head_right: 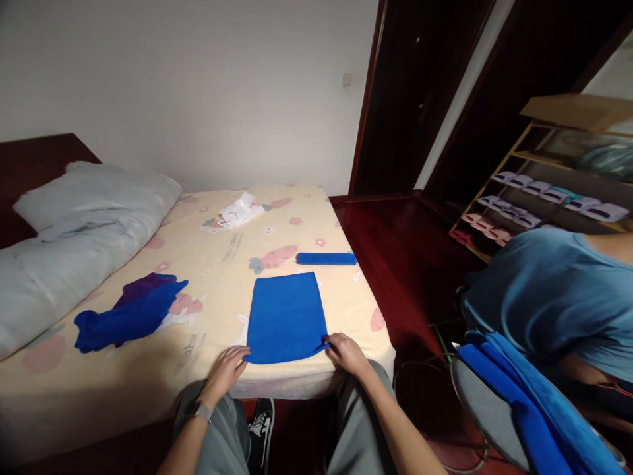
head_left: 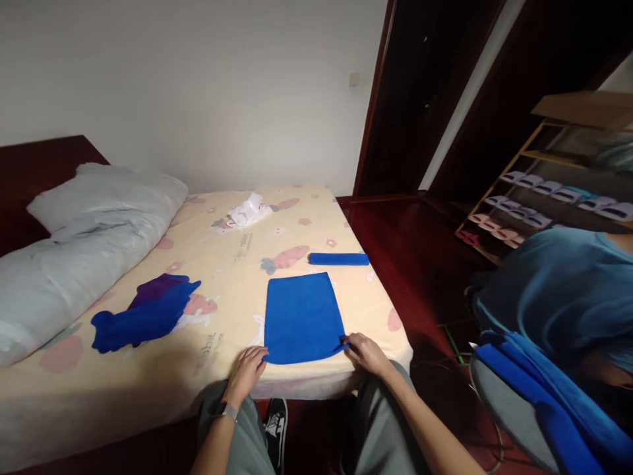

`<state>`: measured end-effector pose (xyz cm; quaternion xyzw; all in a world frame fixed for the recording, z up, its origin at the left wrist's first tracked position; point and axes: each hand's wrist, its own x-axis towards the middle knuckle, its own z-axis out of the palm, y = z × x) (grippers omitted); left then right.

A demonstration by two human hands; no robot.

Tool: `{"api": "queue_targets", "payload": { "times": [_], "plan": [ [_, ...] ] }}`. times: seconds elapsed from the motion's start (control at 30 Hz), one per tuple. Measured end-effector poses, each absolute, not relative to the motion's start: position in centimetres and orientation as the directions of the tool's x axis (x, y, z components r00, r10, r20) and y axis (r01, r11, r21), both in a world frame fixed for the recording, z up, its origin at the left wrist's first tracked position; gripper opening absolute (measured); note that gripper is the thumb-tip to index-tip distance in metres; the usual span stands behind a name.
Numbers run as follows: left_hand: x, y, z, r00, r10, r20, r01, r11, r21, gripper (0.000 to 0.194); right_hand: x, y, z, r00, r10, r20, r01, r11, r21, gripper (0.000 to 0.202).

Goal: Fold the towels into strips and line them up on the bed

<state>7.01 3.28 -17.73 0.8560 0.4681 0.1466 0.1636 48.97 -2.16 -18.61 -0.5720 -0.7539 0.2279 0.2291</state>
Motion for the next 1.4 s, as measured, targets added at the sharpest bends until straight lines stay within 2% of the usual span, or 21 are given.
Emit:
{"api": "queue_targets", "payload": {
  "times": [0.13, 0.27, 0.47, 0.7, 1.17, 1.4],
  "plan": [
    [6.9, 4.5, -18.7, 0.384, 0.916, 0.117, 0.761, -0.386, 0.522, 0.028, 49.4, -1.5, -19.1, -0.127, 0.991, 0.038, 0.689, 0.116, -0.716, 0.029],
    [7.4, 5.6, -19.8, 0.284, 0.951, 0.121, 0.797, -0.304, 0.523, 0.035, 49.3, -0.7, -19.5, -0.067, 0.998, 0.009, 0.659, 0.051, -0.751, 0.034],
    [8.1, 6.5, -20.3, 0.213, 0.969, 0.125, 0.853, -0.247, 0.46, 0.035, 48.6, 0.6, -20.3, 0.062, 0.998, 0.0, 0.766, -0.047, -0.641, 0.037],
    [9.7, 6.9, -20.1, 0.171, 0.975, 0.143, 0.917, -0.21, 0.34, 0.032, 47.7, 1.2, -20.5, 0.132, 0.991, 0.026, 0.832, -0.096, -0.547, 0.036],
    [10.8, 6.5, -19.2, 0.237, 0.944, 0.228, 0.937, -0.284, 0.203, 0.032, 46.7, 1.6, -19.6, 0.187, 0.982, 0.012, 0.897, -0.165, -0.41, 0.03],
    [11.1, 6.5, -19.0, 0.245, 0.938, 0.245, 0.953, -0.279, 0.115, 0.033, 45.9, 1.7, -19.1, 0.22, 0.975, 0.016, 0.934, -0.205, -0.291, 0.026]
  ]
}}
